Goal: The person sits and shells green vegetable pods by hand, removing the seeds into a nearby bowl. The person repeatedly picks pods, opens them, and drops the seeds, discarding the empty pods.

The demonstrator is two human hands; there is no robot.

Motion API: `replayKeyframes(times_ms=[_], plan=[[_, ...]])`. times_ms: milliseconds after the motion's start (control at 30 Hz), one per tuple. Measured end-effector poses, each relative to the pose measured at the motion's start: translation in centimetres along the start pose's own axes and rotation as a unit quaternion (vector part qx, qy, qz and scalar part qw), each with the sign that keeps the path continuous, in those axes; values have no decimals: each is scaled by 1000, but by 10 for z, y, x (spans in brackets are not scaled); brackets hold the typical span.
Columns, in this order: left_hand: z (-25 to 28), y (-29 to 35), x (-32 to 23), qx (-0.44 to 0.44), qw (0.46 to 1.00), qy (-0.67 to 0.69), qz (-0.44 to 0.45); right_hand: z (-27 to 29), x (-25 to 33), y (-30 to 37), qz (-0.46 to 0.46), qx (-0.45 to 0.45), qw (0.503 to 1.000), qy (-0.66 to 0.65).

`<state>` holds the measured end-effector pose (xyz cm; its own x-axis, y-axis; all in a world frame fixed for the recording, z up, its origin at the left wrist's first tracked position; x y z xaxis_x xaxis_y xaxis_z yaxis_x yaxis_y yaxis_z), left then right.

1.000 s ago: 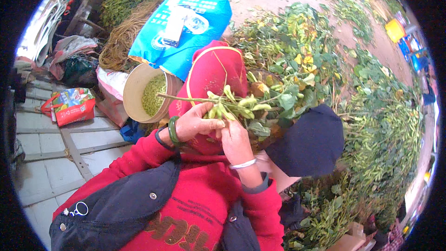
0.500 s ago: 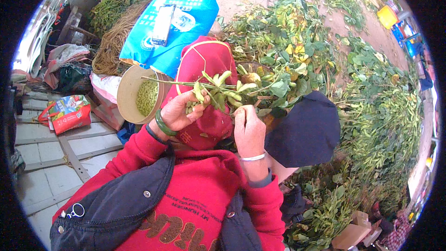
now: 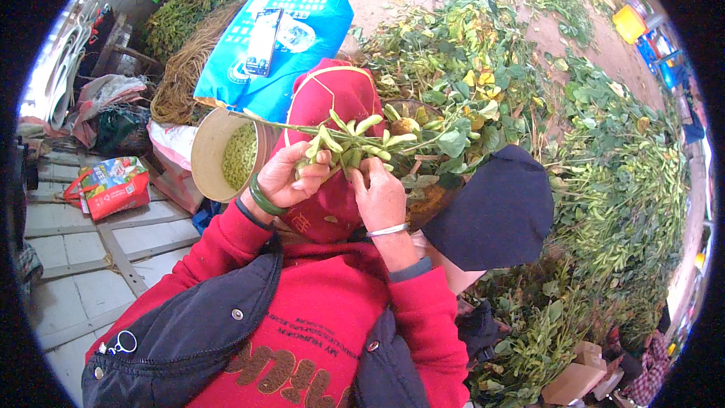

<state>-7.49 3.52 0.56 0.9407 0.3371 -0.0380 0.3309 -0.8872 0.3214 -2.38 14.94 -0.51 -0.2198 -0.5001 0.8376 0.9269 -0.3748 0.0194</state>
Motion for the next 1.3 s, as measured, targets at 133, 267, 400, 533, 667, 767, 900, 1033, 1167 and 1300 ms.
replayKeyframes(times_ms=[133, 267, 400, 533, 667, 767, 900, 1033, 1167, 1300], plan=[[-3, 2, -1, -49, 993, -106, -11, 3, 4, 0, 22, -21, 998, 47], [-16, 8, 29, 10, 951, -295, 96, 9, 15, 4, 68, -51, 991, 108], [-18, 3, 47, 23, 930, -352, 102, 10, 21, 8, 95, -36, 984, 146], [6, -13, 22, -170, 918, -353, -52, 22, 24, 13, 99, -67, 985, 124], [14, -15, 20, -176, 874, -452, -22, 32, 25, 16, 74, -82, 994, -8], [9, -23, 29, -108, 932, -342, -54, 17, 2, 21, -137, 41, 958, -250], [11, -28, 30, -103, 940, -313, -84, 14, 2, 29, -171, 95, 940, -280], [14, -27, 24, -162, 884, -415, -145, 16, 10, 32, -87, 98, 974, -185], [13, -27, 23, -204, 832, -486, -175, 10, 5, 33, -72, 108, 978, -163], [16, -24, 22, -193, 844, -479, -143, 5, -2, 33, -45, 104, 982, -154]])
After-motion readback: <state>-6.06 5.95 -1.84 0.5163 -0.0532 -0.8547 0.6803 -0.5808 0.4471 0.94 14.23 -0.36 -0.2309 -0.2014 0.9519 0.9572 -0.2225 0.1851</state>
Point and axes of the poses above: each hand's wrist, its own y-axis away from the middle knuckle, its own z-axis out of the back of the hand, x = y × z, the point moved 7 cm from there along -y, towards the middle knuckle, and after that the axes turned 2 degrees about -x, right-handed, at the moved point
